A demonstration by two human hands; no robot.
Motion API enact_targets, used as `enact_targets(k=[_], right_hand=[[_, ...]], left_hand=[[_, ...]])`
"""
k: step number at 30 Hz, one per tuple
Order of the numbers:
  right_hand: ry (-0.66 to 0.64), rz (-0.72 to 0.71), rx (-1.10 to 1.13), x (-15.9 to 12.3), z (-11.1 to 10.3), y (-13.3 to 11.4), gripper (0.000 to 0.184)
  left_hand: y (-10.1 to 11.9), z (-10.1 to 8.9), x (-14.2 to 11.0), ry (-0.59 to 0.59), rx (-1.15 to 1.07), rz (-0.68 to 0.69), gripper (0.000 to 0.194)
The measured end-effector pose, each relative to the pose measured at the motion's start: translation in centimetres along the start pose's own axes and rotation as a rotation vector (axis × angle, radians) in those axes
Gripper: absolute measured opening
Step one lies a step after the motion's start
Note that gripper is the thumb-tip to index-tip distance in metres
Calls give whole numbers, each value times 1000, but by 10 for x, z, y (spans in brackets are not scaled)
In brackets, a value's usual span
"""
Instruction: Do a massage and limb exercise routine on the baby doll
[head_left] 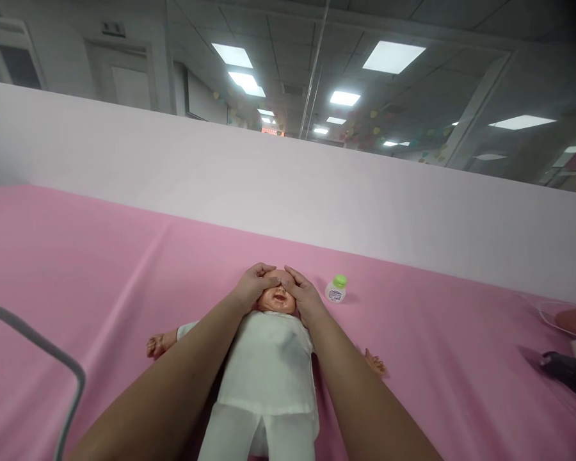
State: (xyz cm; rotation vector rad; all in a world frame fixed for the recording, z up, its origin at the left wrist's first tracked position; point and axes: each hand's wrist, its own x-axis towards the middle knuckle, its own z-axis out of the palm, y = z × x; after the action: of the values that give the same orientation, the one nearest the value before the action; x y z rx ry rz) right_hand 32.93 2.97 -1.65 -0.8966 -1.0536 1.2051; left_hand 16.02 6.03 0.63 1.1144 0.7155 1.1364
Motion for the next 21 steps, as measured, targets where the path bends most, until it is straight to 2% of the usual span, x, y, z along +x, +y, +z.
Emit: enact_targets(k=[6, 9, 13, 16, 21], right_hand=[[27, 17, 23, -1, 6, -4, 62], [39, 77, 114, -5, 5, -10, 59], [-50, 146, 191, -11, -4, -19, 62], [-99, 111, 200, -12, -8, -19, 65], [-52, 101, 180, -14, -1, -17, 65]], left_hand=[[0, 6, -2, 52, -35, 23, 44], [2, 3, -3, 16, -97, -8, 41], [3, -5, -4, -72, -161, -76, 40], [2, -10, -3, -87, -183, -80, 36], [-2, -11, -2, -78, -159, -62, 35]])
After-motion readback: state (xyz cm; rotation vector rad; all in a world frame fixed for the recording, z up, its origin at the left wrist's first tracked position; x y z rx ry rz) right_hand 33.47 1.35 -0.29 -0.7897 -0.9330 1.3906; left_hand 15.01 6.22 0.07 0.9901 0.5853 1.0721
